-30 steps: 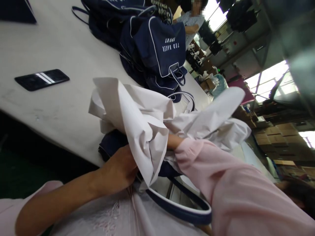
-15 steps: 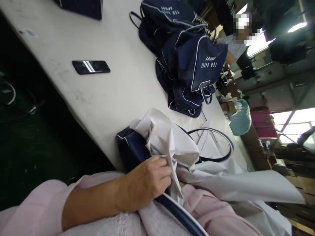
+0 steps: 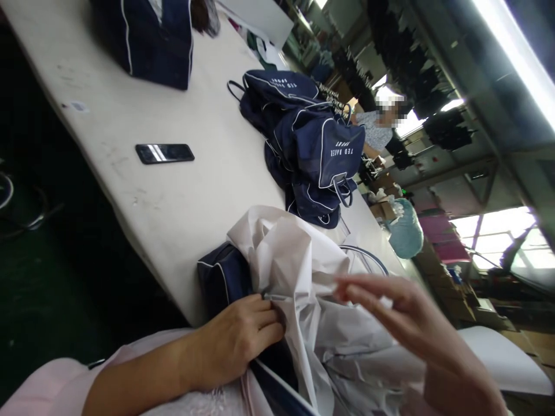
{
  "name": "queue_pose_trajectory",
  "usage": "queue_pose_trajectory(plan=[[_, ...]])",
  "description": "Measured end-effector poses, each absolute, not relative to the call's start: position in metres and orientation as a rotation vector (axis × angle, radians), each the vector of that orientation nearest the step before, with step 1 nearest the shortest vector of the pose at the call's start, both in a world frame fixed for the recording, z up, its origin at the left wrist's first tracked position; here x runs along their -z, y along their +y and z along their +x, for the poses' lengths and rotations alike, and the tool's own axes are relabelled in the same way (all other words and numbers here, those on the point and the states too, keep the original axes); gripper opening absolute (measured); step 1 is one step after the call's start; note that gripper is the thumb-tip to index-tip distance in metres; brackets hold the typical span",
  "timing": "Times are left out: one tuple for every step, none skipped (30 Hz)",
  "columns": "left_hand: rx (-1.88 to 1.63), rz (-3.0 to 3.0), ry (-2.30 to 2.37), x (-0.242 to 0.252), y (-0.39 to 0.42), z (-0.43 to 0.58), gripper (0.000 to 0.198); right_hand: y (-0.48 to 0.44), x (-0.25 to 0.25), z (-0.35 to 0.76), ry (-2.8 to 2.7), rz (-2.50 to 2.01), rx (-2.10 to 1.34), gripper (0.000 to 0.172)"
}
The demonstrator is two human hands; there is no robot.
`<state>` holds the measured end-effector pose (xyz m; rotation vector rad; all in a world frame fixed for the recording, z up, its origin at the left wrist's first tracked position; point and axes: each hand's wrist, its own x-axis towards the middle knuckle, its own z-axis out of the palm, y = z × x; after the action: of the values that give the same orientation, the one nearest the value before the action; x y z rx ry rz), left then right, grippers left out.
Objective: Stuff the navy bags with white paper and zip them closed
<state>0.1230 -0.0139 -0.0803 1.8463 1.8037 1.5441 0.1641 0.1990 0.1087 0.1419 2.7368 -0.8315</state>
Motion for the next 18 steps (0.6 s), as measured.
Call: queue_pose_trajectory(plan=[[-1.531, 1.874, 1.789, 0.079, -0.013, 0.123, 0.021, 0.204, -0.108, 0.148, 2.923, 0.231, 0.789, 0.030], [-1.522, 1.899, 1.784, 0.078, -0.012, 0.122, 0.020, 0.207, -0.101, 0.130, 3.079, 0.274, 0.758, 0.043], [-1.514, 1.920, 1.787, 0.077, -0.012, 0.122, 0.019, 0.209, -0.089, 0.111, 3.125, 0.245, 0.732, 0.063], [-1.504, 1.938, 1.798, 0.076, -0.012, 0.121, 0.019, 0.208, -0.072, 0.092, 3.071, 0.191, 0.755, 0.079], [-1.498, 1.948, 1.816, 0.075, -0.013, 0.121, 0.019, 0.205, -0.054, 0.076, 2.931, 0.138, 0.833, 0.089], [-1.498, 1.952, 1.835, 0.074, -0.014, 0.120, 0.020, 0.200, -0.037, 0.065, 2.748, 0.049, 0.910, 0.093], [-1.502, 1.946, 1.857, 0.074, -0.016, 0.120, 0.021, 0.193, -0.022, 0.058, 2.609, -0.057, 0.943, 0.094], [-1.520, 1.932, 1.881, 0.074, -0.019, 0.119, 0.022, 0.185, -0.010, 0.058, 2.517, -0.155, 0.958, 0.089], [-1.559, 1.907, 1.908, 0.074, -0.021, 0.119, 0.023, 0.177, -0.003, 0.063, 2.480, -0.249, 0.956, 0.080], [-1.612, 1.874, 1.934, 0.075, -0.022, 0.119, 0.024, 0.170, -0.001, 0.072, 2.492, -0.310, 0.953, 0.070], [-1.673, 1.837, 1.959, 0.076, -0.023, 0.119, 0.024, 0.164, -0.002, 0.085, 2.521, -0.317, 0.973, 0.058], [-1.724, 1.804, 1.974, 0.076, -0.024, 0.120, 0.024, 0.161, -0.005, 0.101, 2.533, -0.275, 1.022, 0.048], [-1.767, 1.782, 1.974, 0.076, -0.024, 0.120, 0.025, 0.159, -0.010, 0.118, 2.511, -0.196, 1.089, 0.040], [-1.787, 1.779, 1.956, 0.075, -0.023, 0.120, 0.026, 0.159, -0.014, 0.135, 2.462, -0.099, 1.165, 0.034], [-1.782, 1.797, 1.920, 0.073, -0.022, 0.121, 0.027, 0.160, -0.016, 0.150, 2.414, 0.008, 1.238, 0.027], [-1.757, 1.833, 1.872, 0.069, -0.021, 0.121, 0.029, 0.162, -0.016, 0.164, 2.381, 0.104, 1.299, 0.019], [-1.720, 1.878, 1.823, 0.064, -0.019, 0.121, 0.031, 0.165, -0.012, 0.176, 2.370, 0.162, 1.338, 0.010], [-1.674, 1.927, 1.778, 0.059, -0.017, 0.121, 0.032, 0.167, -0.006, 0.184, 2.397, 0.192, 1.347, 0.004]])
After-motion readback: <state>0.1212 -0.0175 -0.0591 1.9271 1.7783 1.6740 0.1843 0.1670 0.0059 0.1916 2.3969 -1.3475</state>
